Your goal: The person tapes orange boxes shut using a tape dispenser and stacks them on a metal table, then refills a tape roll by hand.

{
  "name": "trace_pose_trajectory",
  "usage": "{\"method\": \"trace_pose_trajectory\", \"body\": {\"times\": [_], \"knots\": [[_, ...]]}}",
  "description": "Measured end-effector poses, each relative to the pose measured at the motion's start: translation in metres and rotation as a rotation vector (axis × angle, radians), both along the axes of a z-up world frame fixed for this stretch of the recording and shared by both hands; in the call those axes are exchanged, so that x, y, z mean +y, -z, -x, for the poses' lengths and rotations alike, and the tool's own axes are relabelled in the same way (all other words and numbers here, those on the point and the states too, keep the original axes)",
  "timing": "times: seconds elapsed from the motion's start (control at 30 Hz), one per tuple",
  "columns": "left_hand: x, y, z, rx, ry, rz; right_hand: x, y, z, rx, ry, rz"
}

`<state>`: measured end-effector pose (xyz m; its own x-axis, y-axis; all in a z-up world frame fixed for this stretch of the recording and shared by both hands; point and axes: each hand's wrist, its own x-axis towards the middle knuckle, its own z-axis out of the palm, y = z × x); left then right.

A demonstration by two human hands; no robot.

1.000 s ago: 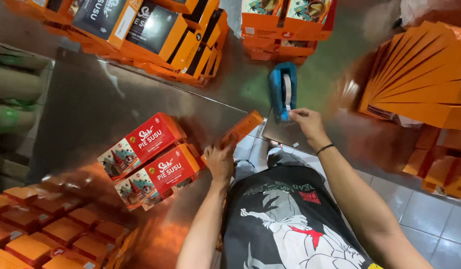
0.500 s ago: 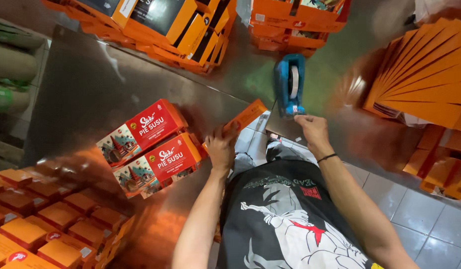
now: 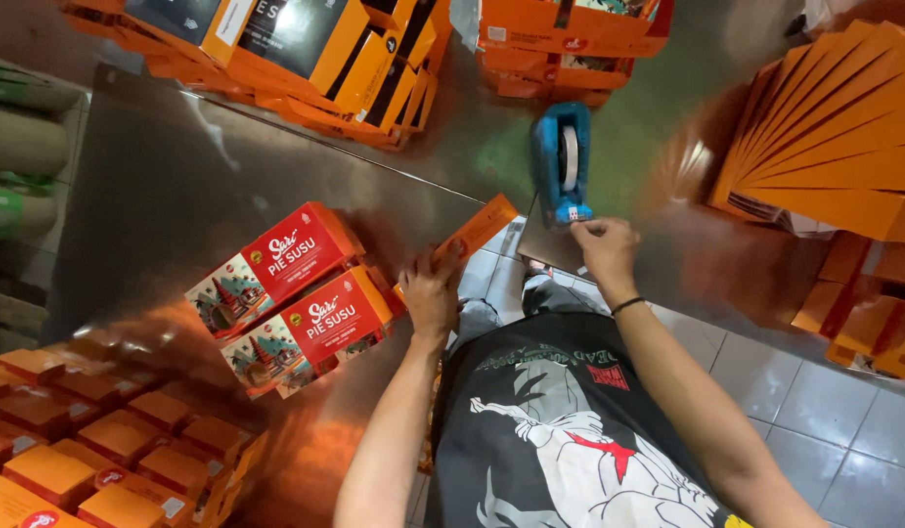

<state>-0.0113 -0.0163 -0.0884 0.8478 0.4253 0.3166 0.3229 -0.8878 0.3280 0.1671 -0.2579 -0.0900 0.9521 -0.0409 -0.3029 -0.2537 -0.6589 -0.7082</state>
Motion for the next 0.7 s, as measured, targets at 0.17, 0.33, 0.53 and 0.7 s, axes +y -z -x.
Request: {"method": "trace_pose_trajectory", "body": {"times": [0.17,0.33,0.53,0.7], "knots": [[0.002,0.009,-0.003,-0.009,0.015,0.076,-0.003,-0.008,-0.004,-0.230,-0.175,0.320],[0.002,-0.024,-0.005,-0.001,0.034,0.159,-0.017,-0.020,0.000,-0.200,-0.385,0.625],[-0.002,-0.036,0.006,-0.037,0.029,0.064,0.033,-0.056,0.031,0.308,-0.497,-0.143],[0.001,-0.003,0.011,-0.099,0.032,0.075,0.100,-0.054,0.054,0.336,-0.638,-0.189]]}}
